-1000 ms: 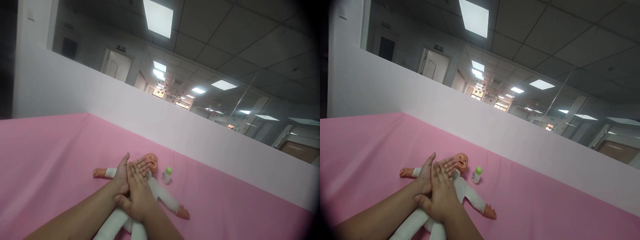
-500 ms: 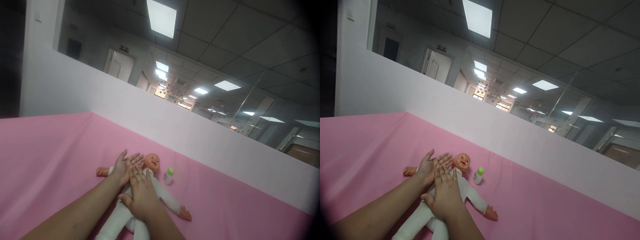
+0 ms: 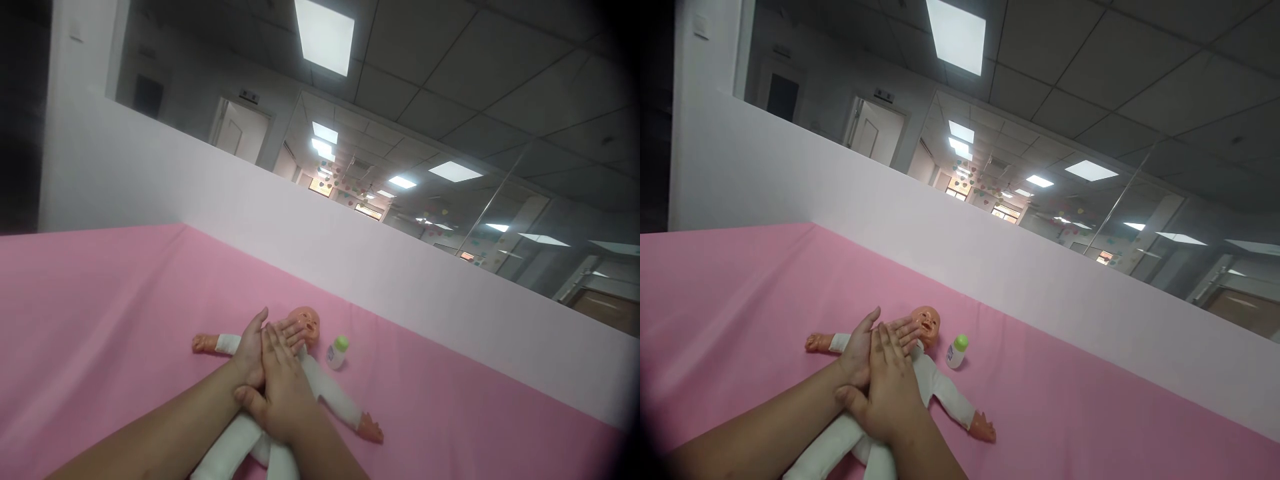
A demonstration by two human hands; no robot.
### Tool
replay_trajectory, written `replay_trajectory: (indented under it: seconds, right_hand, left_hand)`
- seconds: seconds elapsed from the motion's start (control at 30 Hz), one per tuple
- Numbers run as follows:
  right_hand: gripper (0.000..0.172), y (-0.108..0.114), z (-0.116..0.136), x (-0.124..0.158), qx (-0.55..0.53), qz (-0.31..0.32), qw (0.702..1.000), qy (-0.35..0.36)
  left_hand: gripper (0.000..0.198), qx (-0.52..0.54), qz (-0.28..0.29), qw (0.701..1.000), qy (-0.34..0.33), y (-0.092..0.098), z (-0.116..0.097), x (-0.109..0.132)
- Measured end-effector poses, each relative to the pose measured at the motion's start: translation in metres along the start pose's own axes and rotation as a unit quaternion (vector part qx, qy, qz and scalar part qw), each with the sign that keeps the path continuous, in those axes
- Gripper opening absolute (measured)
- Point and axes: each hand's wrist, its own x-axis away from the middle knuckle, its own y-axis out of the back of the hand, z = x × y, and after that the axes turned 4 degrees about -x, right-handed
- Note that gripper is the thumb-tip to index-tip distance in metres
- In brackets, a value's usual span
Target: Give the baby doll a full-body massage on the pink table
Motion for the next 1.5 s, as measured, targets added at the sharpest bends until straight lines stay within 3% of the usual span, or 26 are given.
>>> replay_trajectory:
  seconds: [0.13,0.23,0.37,0.5,0.63,0.8,0.93,1.07,1.17,1.23,1.33,1.43,1.5]
  right_hand:
    - [0.099,-0.005,-0.010,-0.002,0.053,-0.032,0.998,-0.023]
    - [0.092,-0.004,-0.010,-0.002,0.066,-0.035,0.997,-0.017]
    - [0.086,0.000,0.000,0.000,0.037,0.007,0.999,0.006]
    - [0.085,0.002,0.015,0.004,-0.006,0.046,0.998,0.042]
    - [0.094,0.002,0.023,0.008,-0.020,0.055,0.997,0.057]
    - [0.108,-0.002,0.010,0.004,-0.007,0.020,0.999,0.030]
    - [0.100,-0.002,-0.004,-0.002,0.013,-0.005,1.000,-0.010]
    - [0.082,0.003,-0.011,-0.003,0.014,-0.009,1.000,-0.012]
    - [0.068,0.005,-0.015,0.004,-0.011,-0.026,1.000,0.002]
    - [0.056,0.004,-0.017,0.014,-0.034,-0.049,0.998,0.019]
    - [0.045,0.005,-0.020,0.037,-0.058,-0.075,0.994,0.053]
    - [0.044,0.010,-0.016,0.062,-0.070,-0.064,0.992,0.079]
    - [0.047,0.015,-0.011,0.072,-0.071,-0.012,0.992,0.099]
  left_hand:
    - [0.067,0.005,0.023,1.000,0.011,0.002,-0.001,-0.001]
    - [0.073,-0.002,0.004,1.000,-0.018,0.005,-0.013,-0.002]
    - [0.078,-0.009,-0.034,0.997,-0.072,0.016,-0.029,-0.008]
    - [0.081,-0.005,-0.026,0.996,-0.087,0.024,-0.038,-0.013]
    - [0.081,0.000,0.006,0.997,-0.072,0.016,-0.030,-0.007]
    - [0.081,-0.020,0.010,1.000,-0.017,-0.003,-0.007,0.006]
    - [0.079,-0.020,-0.002,1.000,-0.004,-0.010,-0.006,0.009]
    - [0.069,-0.065,-0.039,0.995,-0.070,-0.005,-0.014,0.002]
    - [0.052,-0.198,-0.095,0.967,-0.125,0.010,-0.014,-0.004]
    - [0.031,-0.328,-0.116,0.926,-0.150,0.027,-0.013,-0.005]
    - [0.005,-0.492,-0.009,0.854,-0.167,0.052,-0.012,0.001]
    - [0.014,-0.578,0.040,0.794,-0.183,0.066,-0.014,0.008]
    - [0.017,-0.590,0.035,0.785,-0.188,0.069,-0.016,0.007]
